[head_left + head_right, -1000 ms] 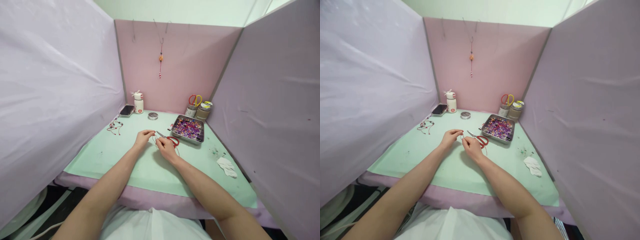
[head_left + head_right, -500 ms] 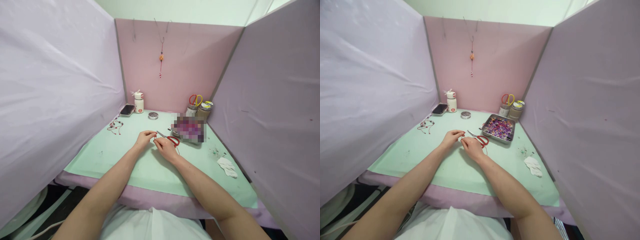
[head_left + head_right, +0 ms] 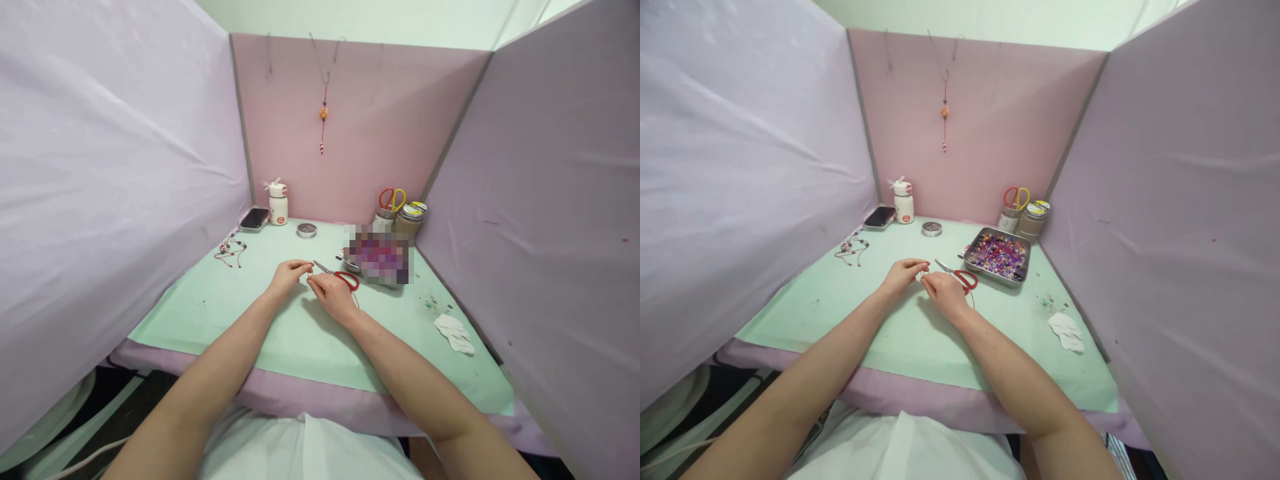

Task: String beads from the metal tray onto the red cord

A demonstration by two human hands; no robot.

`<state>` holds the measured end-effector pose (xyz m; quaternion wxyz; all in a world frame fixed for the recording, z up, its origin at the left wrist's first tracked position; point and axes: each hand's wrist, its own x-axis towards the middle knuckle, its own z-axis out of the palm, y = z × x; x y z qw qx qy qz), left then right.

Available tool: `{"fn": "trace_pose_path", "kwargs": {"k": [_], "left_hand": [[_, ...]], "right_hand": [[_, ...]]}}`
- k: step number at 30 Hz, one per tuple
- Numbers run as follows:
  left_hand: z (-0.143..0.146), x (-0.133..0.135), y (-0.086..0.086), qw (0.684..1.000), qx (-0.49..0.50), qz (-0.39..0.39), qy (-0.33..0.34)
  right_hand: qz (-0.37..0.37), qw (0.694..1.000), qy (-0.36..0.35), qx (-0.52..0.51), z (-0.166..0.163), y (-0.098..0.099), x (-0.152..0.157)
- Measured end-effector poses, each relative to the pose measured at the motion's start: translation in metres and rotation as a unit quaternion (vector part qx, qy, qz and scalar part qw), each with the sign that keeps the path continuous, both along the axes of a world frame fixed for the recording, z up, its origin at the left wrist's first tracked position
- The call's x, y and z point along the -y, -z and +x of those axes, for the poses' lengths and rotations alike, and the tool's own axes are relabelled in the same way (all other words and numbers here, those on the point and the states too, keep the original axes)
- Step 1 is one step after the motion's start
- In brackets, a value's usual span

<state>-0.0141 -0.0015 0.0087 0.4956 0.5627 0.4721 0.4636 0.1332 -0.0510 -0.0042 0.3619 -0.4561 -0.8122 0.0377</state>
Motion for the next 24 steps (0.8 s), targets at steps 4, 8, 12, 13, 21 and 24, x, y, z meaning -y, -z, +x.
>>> {"fn": "trace_pose_path", "kwargs": {"k": [4, 8, 12, 13, 21, 24], "left_hand": [[0.0, 0.0, 0.0, 1.0, -0.004, -0.006, 0.012], [0.001, 0.0, 0.0, 1.0, -0.003, -0.006, 0.022], [0.0, -0.001, 0.001, 1.0, -0.001, -0.001, 0.018], [0.0, -0.001, 0.001, 1.0, 0.0, -0.001, 0.016], [0.003, 0.005, -0.008, 1.0, 0.003, 0.028, -0.013], [0.004, 0.006, -0.01, 0.999, 0.015, 0.046, -0.02]], "right_hand": [[-0.009, 1.0, 0.006, 0.004, 0.0, -0.001, 0.0], [-0.016, 1.0, 0.019, 0.0, 0.001, -0.003, -0.001], [-0.036, 0.998, 0.045, -0.001, 0.001, -0.005, -0.001], [-0.044, 0.998, 0.054, -0.002, 0.001, -0.006, 0.0], [-0.111, 0.988, 0.079, -0.079, 0.001, -0.007, 0.001], [-0.133, 0.983, 0.071, -0.108, 0.001, -0.005, 0.0]]}}
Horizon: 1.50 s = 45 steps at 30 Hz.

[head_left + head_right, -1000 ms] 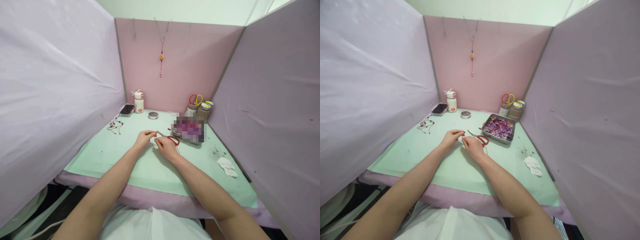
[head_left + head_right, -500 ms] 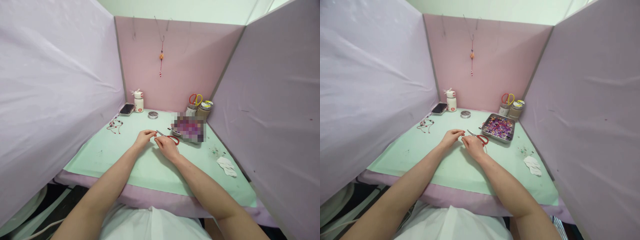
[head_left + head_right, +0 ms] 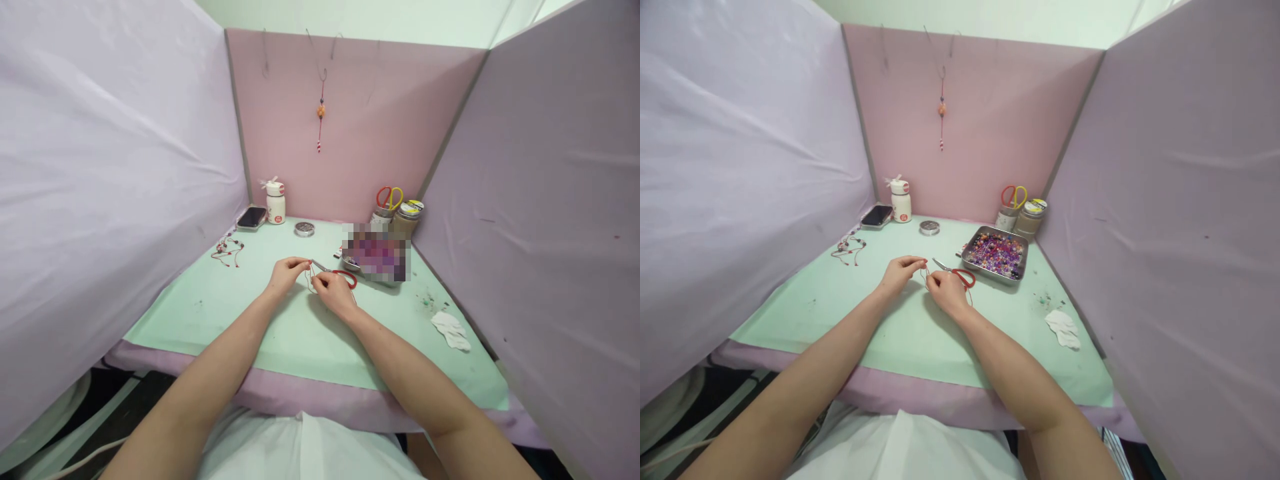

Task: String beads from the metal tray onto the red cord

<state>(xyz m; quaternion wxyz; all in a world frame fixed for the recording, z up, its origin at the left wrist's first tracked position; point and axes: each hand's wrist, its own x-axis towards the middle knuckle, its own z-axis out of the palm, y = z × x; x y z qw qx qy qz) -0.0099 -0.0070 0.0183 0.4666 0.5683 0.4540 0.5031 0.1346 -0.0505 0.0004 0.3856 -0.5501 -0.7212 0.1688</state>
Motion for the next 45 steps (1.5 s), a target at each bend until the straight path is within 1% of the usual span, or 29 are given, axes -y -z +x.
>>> {"fn": "trace_pose_path", "kwargs": {"k": [3, 8, 14, 23, 31, 36, 40, 45], "left_hand": [[0.0, -0.002, 0.004, 1.0, 0.01, 0.014, 0.011], [0.0, -0.006, 0.009, 0.999, 0.003, 0.03, 0.015], [0.001, -0.004, 0.007, 0.999, -0.01, 0.033, 0.018], [0.002, -0.003, 0.008, 0.998, -0.033, 0.055, 0.018], [0.001, 0.0, 0.003, 0.999, -0.011, 0.029, 0.017], [0.002, 0.004, -0.002, 1.0, -0.023, 0.003, 0.007], [0.001, 0.002, -0.001, 1.0, -0.016, 0.015, 0.009], [0.0, 0.0, 0.001, 1.0, -0.006, 0.005, 0.001]], "right_hand": [[-0.001, 1.0, 0.001, -0.006, 0.0, 0.002, -0.001], [-0.004, 1.0, 0.01, 0.025, -0.001, 0.004, -0.003], [-0.025, 0.999, 0.02, 0.011, -0.001, 0.003, -0.003], [-0.034, 0.999, 0.011, -0.018, -0.001, 0.004, -0.003], [-0.053, 0.994, -0.037, -0.09, -0.001, 0.004, -0.004], [-0.05, 0.994, -0.044, -0.084, -0.001, 0.005, -0.004], [-0.029, 0.996, -0.044, -0.073, -0.001, 0.007, -0.004], [-0.015, 0.997, -0.024, -0.078, 0.001, 0.006, -0.004]]}}
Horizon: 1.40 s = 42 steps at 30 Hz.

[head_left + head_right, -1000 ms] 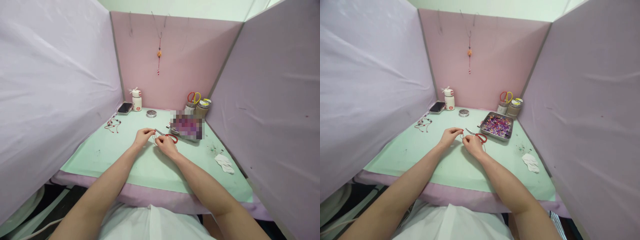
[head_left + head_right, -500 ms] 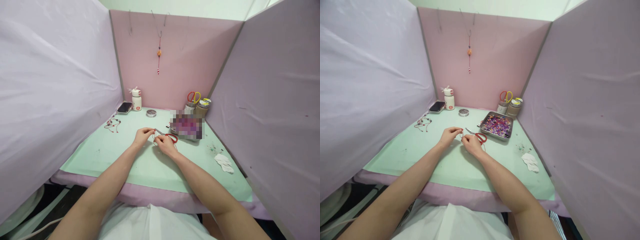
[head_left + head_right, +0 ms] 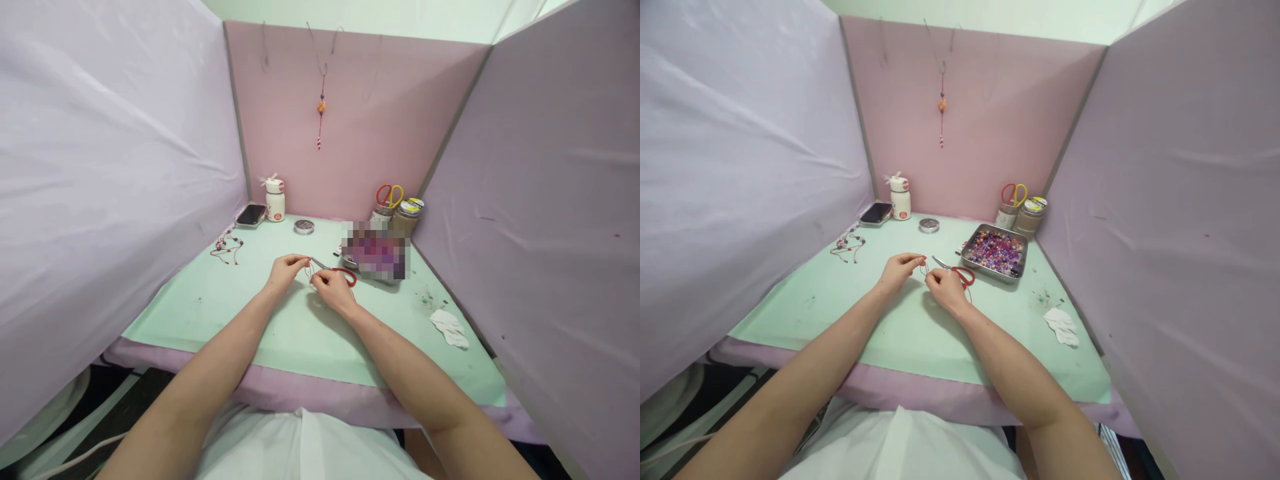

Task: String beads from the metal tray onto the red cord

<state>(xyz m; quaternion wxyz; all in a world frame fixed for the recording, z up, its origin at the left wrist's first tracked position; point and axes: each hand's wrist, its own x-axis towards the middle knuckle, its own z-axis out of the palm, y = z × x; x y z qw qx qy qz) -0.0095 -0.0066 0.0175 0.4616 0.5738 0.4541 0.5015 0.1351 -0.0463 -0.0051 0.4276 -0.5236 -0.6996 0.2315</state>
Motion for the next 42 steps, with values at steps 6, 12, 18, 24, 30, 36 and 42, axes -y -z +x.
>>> {"fn": "trace_pose_path", "kwargs": {"k": [6, 12, 18, 24, 30, 36, 42], "left_hand": [[-0.0004, -0.0001, 0.0008, 1.0, 0.002, -0.005, -0.004], [-0.0011, -0.0014, 0.0029, 1.0, 0.009, 0.01, -0.003], [-0.0014, -0.0014, 0.0022, 1.0, 0.006, 0.021, -0.013], [-0.001, -0.002, 0.0031, 1.0, 0.007, 0.025, -0.016], [-0.0006, -0.0042, 0.0055, 0.999, 0.009, 0.029, -0.013], [-0.0005, -0.0044, 0.0066, 0.999, 0.008, 0.035, -0.004], [0.0007, -0.0024, 0.0063, 0.999, -0.006, 0.041, 0.006]], "right_hand": [[0.002, 0.999, 0.037, -0.009, 0.001, 0.0011, -0.0018], [0.015, 0.998, 0.057, -0.018, 0.0004, 0.0019, -0.0019], [0.034, 0.996, 0.076, -0.018, -0.0008, 0.0004, -0.0005], [0.031, 0.995, 0.091, -0.014, 0.0006, 0.0006, -0.0011], [0.035, 0.996, 0.055, 0.054, -0.0021, -0.0031, 0.0041], [0.018, 0.993, 0.044, 0.108, -0.0032, -0.0076, 0.0069], [-0.011, 0.993, 0.069, 0.091, -0.0017, -0.0061, 0.003]]}}
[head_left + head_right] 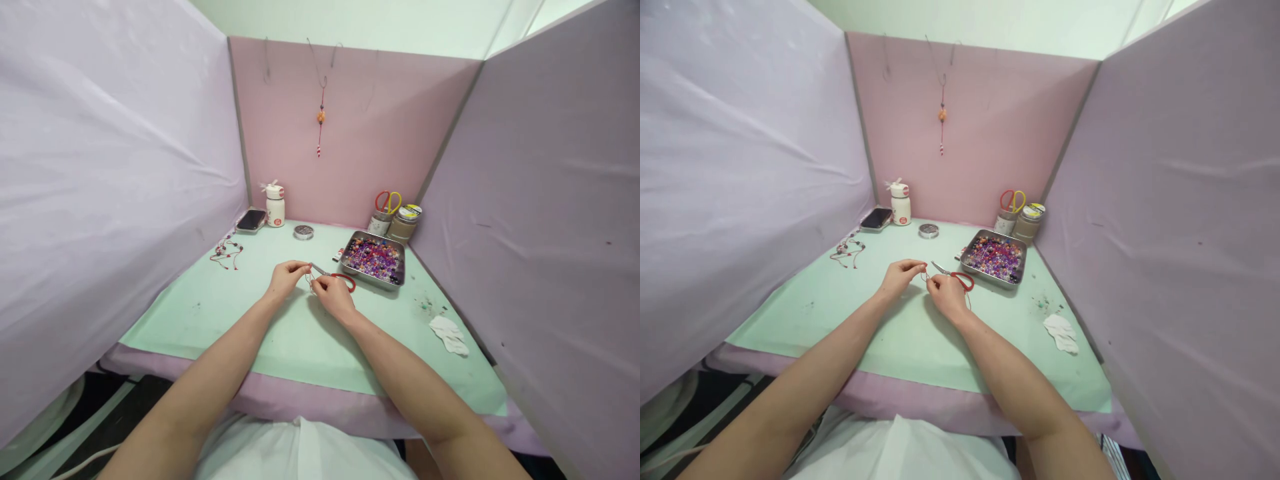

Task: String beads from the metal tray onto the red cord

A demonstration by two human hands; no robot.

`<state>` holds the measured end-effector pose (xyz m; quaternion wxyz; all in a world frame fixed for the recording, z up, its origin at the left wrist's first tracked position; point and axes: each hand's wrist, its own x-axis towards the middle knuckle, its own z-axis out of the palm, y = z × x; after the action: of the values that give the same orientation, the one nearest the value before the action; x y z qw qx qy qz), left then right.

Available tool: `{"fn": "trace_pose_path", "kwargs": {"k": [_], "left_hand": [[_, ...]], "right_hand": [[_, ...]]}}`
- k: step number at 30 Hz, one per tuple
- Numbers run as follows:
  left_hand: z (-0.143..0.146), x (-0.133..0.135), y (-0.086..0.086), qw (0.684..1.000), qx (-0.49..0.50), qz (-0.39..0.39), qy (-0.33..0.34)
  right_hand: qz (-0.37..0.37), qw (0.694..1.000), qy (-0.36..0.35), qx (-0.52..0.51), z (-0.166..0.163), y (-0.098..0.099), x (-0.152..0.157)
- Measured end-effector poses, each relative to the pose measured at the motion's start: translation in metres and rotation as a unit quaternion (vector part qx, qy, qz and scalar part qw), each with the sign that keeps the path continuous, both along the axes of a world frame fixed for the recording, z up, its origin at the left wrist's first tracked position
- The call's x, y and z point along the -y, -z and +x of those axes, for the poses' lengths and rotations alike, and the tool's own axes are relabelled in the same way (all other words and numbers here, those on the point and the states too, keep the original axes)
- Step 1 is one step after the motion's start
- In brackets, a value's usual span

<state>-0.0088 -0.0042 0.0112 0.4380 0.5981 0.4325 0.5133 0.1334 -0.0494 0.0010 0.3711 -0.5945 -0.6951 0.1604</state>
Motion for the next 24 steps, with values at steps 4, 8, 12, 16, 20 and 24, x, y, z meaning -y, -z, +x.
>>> {"fn": "trace_pose_path", "kwargs": {"k": [4, 8, 12, 16, 20, 24], "left_hand": [[0.0, 0.0, 0.001, 1.0, -0.017, 0.006, 0.01], [0.0, -0.001, 0.003, 0.999, -0.026, 0.014, 0.02], [0.0, -0.001, 0.003, 0.999, -0.029, 0.012, 0.019], [0.0, 0.001, 0.001, 0.999, -0.039, 0.015, 0.02], [0.001, 0.004, -0.002, 0.998, -0.05, 0.026, 0.019], [0.001, 0.005, -0.001, 0.995, -0.074, 0.053, 0.041]], "right_hand": [[-0.008, 1.0, 0.005, -0.003, 0.001, 0.001, -0.001], [-0.015, 1.0, -0.003, -0.019, 0.001, 0.001, 0.0], [-0.018, 0.997, -0.025, -0.073, 0.001, 0.001, -0.001], [-0.04, 0.982, -0.065, -0.172, 0.002, 0.003, -0.006], [-0.096, 0.949, -0.058, -0.293, 0.004, 0.007, -0.012], [-0.139, 0.909, -0.092, -0.382, 0.005, 0.007, -0.014]]}}
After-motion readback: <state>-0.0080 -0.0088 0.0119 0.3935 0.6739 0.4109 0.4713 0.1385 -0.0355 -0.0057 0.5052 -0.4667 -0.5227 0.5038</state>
